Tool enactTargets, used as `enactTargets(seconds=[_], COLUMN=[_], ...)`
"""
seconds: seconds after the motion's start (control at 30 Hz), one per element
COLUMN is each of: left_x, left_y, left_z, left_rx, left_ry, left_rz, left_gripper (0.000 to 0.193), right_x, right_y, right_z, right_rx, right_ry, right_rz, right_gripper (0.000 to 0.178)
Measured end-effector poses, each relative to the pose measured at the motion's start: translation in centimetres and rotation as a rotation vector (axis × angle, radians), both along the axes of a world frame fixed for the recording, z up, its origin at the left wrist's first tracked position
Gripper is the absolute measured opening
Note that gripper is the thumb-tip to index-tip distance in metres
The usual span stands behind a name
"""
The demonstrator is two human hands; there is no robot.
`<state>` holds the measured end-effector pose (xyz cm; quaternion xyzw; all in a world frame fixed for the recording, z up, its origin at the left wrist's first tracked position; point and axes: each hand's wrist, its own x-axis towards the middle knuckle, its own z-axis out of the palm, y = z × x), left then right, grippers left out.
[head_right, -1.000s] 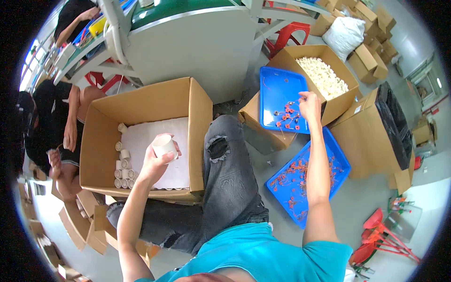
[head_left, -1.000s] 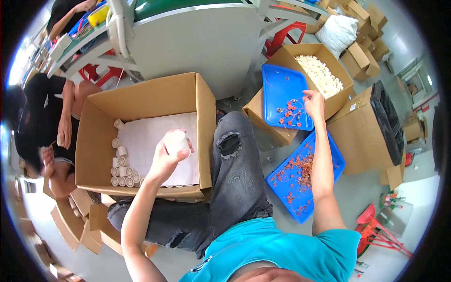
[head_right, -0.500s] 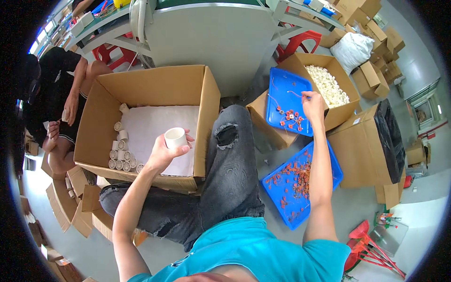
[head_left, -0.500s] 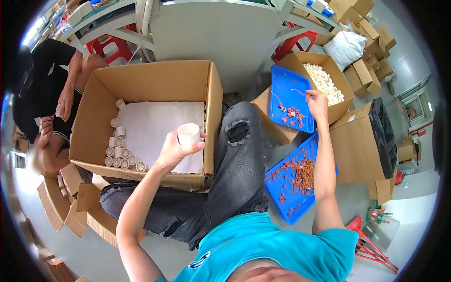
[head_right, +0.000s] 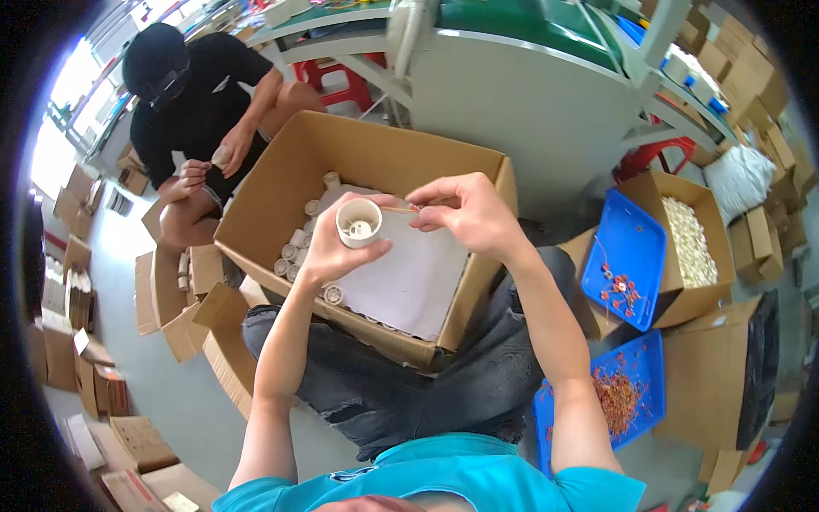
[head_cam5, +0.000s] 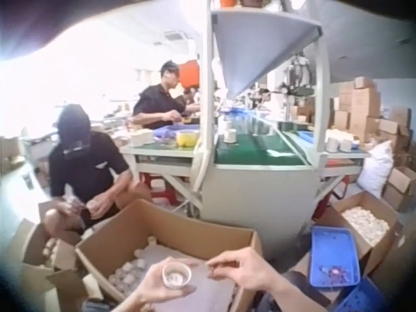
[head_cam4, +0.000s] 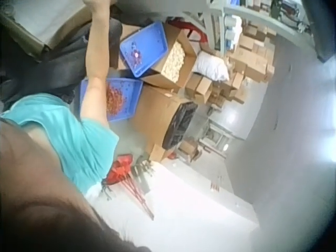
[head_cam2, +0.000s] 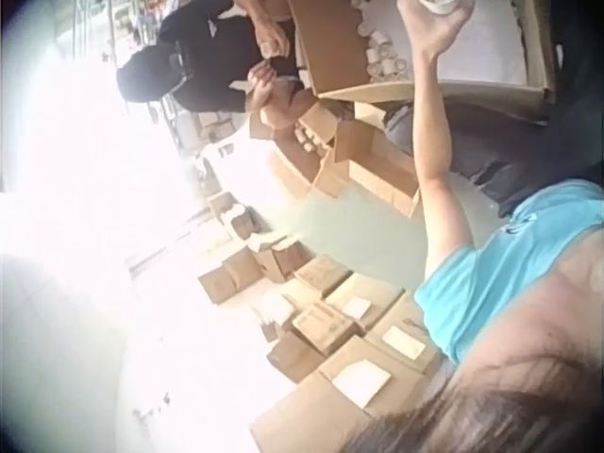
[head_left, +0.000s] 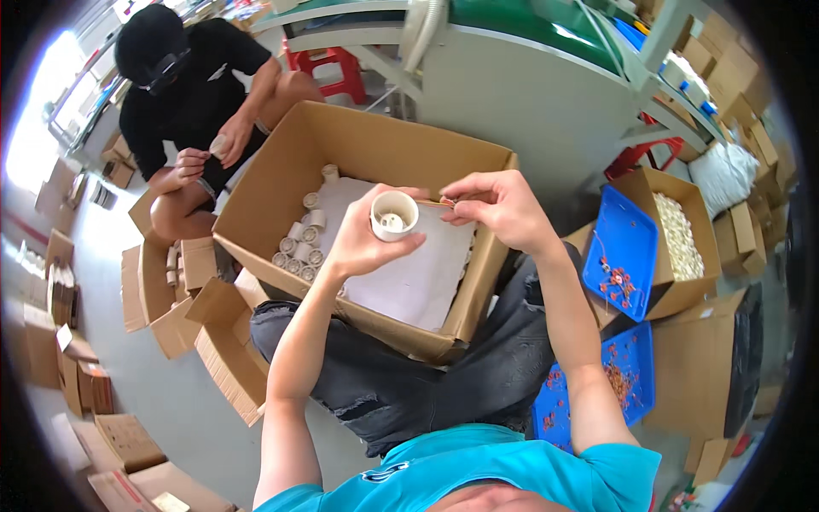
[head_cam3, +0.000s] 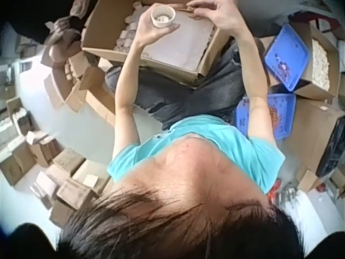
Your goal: The person applies glue to small circular electronic components using a stick, then organizes them into a foam-lined cardboard box.
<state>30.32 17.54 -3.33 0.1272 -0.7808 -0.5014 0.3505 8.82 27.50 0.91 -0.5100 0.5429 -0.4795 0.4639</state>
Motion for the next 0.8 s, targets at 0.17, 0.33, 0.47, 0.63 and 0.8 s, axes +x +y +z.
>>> enactTargets(seconds=[0.17,0.33,0.47,0.63,0.8], left_x=[2.5,1.3,0.4,-0.2,-0.6], left_y=[-0.8,-0.4,-2.2,-2.9,-2.8], left_z=[0.6,-0.6,-2.8,-3.5,-3.9], left_rx=[0.144,-0.065,-0.186,-0.464,-0.527], left_ry=[-0.183,-0.220,-0.037,0.029,0.008], left_rz=[0.119,0.217,0.542,0.685,0.655], left_gripper=[0.035,0.036,0.042,0.062,0.059], right_x=[2.2,2.1,1.6,4.4,5.7], right_y=[-4.8,-5.3,-4.7,-2.9,-2.6], right_z=[-4.1,-6.8,-5.5,-4.8,-5.6], right_rx=[-0.325,-0.563,-0.696,-0.938,-0.975], right_ry=[0.201,0.461,0.408,0.558,0.620], right_rz=[-0.180,-0.424,-0.680,-0.605,-0.580], right_gripper=[0.019,0.017,0.019,0.023,0.029])
